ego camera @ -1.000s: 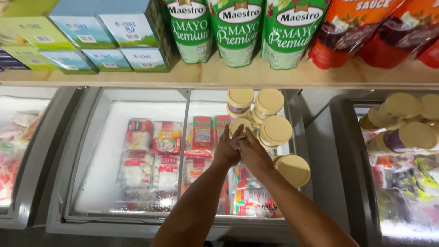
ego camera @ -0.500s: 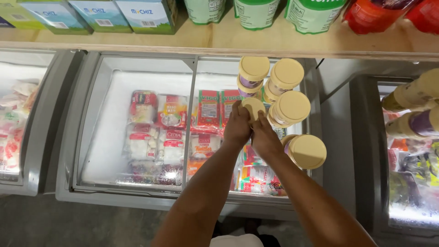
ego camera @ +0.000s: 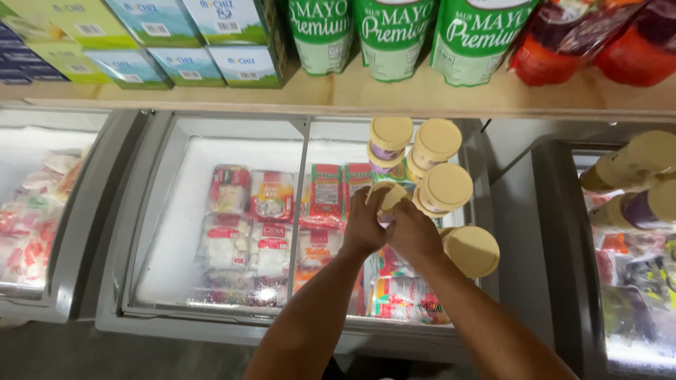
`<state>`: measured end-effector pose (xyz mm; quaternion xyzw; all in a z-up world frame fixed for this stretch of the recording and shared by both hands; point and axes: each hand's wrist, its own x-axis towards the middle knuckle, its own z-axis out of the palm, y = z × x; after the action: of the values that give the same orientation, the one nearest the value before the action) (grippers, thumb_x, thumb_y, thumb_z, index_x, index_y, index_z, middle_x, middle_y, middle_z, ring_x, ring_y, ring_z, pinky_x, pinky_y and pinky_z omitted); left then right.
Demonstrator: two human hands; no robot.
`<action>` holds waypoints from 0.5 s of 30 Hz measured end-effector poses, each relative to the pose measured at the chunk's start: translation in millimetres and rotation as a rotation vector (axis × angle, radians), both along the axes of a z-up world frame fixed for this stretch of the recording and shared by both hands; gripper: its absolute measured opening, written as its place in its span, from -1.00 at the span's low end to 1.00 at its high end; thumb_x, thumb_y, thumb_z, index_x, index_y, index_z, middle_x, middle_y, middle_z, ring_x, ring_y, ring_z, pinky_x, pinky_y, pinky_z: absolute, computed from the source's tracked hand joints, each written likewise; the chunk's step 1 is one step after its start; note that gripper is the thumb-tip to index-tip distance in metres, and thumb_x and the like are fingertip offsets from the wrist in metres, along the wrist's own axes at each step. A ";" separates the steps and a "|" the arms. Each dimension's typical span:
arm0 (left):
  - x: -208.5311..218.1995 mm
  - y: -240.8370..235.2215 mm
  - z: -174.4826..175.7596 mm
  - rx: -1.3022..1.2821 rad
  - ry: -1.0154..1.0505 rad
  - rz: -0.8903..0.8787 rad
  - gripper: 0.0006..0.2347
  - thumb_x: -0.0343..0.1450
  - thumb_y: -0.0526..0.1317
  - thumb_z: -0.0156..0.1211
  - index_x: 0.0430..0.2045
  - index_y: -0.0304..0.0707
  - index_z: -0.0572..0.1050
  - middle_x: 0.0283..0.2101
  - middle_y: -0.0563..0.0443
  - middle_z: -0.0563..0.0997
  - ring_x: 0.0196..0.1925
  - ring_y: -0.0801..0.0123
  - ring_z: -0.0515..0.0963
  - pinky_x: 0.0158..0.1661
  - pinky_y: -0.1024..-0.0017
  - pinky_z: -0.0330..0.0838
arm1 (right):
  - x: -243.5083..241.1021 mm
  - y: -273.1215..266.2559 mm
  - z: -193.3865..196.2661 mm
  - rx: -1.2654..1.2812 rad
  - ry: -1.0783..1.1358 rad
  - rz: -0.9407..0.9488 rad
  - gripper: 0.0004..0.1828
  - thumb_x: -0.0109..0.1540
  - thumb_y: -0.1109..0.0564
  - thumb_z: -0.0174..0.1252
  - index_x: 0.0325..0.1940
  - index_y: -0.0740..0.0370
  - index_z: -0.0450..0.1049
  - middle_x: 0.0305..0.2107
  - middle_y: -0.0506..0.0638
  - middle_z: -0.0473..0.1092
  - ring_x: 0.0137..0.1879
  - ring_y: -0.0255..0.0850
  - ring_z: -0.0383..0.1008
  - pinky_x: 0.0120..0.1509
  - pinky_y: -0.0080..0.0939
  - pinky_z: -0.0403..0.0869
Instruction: The recorder cleans tubs of glaze with a cloth and organizes them on a shelf above a freezer unit in a grocery store.
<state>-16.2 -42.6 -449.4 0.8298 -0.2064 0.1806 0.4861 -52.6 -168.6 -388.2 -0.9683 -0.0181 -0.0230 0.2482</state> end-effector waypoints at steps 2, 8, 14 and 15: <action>-4.2 -1.1 15.5 -0.033 0.028 0.008 -0.45 0.18 -0.22 0.39 0.11 -0.12 0.41 0.16 -0.30 0.33 0.21 -0.21 0.38 0.12 0.05 0.41 | 3.0 2.8 13.3 -0.047 -0.042 -0.029 -0.75 0.14 0.19 0.10 -0.13 0.29 0.53 -0.06 0.21 0.47 0.04 0.18 0.52 0.12 0.12 0.50; 4.4 -13.8 54.6 -0.125 -0.105 0.088 -0.57 0.26 -0.20 0.33 0.03 -0.18 0.43 0.06 -0.22 0.42 0.17 -0.13 0.41 0.13 0.10 0.39 | 9.0 19.1 100.1 -0.261 -0.187 -0.114 -0.69 0.04 0.04 0.25 -0.23 0.28 0.53 -0.18 0.15 0.47 -0.07 0.13 0.53 -0.04 0.09 0.54; 16.4 -22.7 139.8 -0.302 -0.296 0.069 -0.54 0.27 -0.18 0.37 0.00 -0.33 0.35 0.02 -0.24 0.41 0.12 -0.09 0.42 0.14 0.12 0.35 | 12.9 17.9 169.0 -0.296 -0.498 -0.203 -0.82 0.01 0.05 0.19 -0.39 0.17 0.53 -0.29 0.05 0.45 -0.10 0.05 0.53 -0.20 0.09 0.56; 16.3 -22.9 156.3 -0.307 -0.321 0.068 -0.51 0.23 -0.18 0.39 -0.01 -0.35 0.35 0.00 -0.27 0.41 0.12 -0.10 0.42 0.13 0.11 0.33 | 14.0 17.0 178.8 -0.297 -0.577 -0.207 -0.83 0.00 0.05 0.18 -0.43 0.17 0.52 -0.31 0.05 0.44 -0.11 0.05 0.53 -0.20 0.11 0.56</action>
<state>0.1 -65.5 -293.1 0.7131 -0.2233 0.3559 0.5612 -38.6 -151.6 -209.4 -0.9442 0.0078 -0.3182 0.0853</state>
